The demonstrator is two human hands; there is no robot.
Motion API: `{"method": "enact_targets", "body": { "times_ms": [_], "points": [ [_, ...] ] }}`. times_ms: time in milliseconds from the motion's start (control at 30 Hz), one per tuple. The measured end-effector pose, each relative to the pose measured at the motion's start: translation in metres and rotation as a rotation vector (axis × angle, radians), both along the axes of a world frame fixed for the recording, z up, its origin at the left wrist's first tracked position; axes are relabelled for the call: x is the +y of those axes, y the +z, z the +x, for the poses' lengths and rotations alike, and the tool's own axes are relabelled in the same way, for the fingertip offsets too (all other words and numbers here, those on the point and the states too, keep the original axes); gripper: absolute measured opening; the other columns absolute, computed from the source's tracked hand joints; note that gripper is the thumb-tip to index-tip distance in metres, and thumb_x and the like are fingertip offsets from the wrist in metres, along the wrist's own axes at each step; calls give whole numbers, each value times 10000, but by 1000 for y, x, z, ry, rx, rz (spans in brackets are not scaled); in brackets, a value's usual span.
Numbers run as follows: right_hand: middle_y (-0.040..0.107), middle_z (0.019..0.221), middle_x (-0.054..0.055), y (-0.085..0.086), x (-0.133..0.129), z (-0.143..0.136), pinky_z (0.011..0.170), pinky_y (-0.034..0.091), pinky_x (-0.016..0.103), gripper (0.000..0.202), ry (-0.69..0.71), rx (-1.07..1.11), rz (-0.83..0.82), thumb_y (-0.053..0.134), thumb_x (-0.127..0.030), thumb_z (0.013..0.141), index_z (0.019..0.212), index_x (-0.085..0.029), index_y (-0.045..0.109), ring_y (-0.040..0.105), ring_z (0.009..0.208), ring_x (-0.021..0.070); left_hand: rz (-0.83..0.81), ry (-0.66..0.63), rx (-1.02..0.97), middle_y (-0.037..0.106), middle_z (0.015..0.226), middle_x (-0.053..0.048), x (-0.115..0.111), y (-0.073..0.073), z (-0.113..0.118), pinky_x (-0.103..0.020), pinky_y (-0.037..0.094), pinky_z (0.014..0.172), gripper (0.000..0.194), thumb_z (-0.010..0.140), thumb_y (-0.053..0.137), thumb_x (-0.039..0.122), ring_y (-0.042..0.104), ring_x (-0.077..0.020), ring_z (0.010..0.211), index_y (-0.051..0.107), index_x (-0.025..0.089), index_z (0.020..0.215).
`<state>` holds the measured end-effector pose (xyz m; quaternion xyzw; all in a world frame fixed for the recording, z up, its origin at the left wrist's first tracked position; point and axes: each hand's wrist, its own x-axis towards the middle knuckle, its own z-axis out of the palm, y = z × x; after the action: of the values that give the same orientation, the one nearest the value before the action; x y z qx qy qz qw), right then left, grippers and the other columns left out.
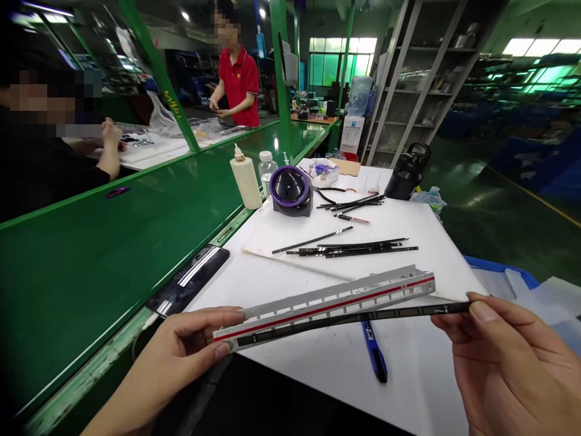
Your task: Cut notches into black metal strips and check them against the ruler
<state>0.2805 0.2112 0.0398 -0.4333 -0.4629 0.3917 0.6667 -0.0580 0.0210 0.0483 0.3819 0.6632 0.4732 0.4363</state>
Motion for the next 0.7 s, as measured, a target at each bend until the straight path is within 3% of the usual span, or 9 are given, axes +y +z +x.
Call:
{"method": "enact_targets", "body": {
  "times_ms": [133,267,433,700],
  "points": [
    [632,566,27,13,-10,-16,562,570,378,207,-57,66,-43,810,-237,565,740,-183,714,621,518,185,28,-25,-51,715,1097,-69,1,0,3,-287,549,818,309,727,756,328,670,-246,961,723,221,1014],
    [659,602,45,23,-25,-30,600,583,337,141,-55,91,-45,787,-177,652,773,-155,719,646,533,177,31,0,-89,726,1065,-57,2,-1,5,-295,553,819,334,696,781,318,676,-251,954,720,218,1009],
    [685,672,38,24,-31,-36,658,591,270,135,-49,128,-66,753,-151,719,850,-147,720,665,606,160,10,45,-99,738,1016,-29,6,-4,7,-291,560,811,320,662,802,322,676,-252,963,722,233,959],
    [700,716,32,23,-31,-35,694,584,283,162,32,95,-60,742,-212,726,869,-153,694,663,626,165,22,40,-115,723,1001,-40,9,-5,11,-263,545,767,281,667,794,328,668,-228,913,705,224,913]
  ]
}}
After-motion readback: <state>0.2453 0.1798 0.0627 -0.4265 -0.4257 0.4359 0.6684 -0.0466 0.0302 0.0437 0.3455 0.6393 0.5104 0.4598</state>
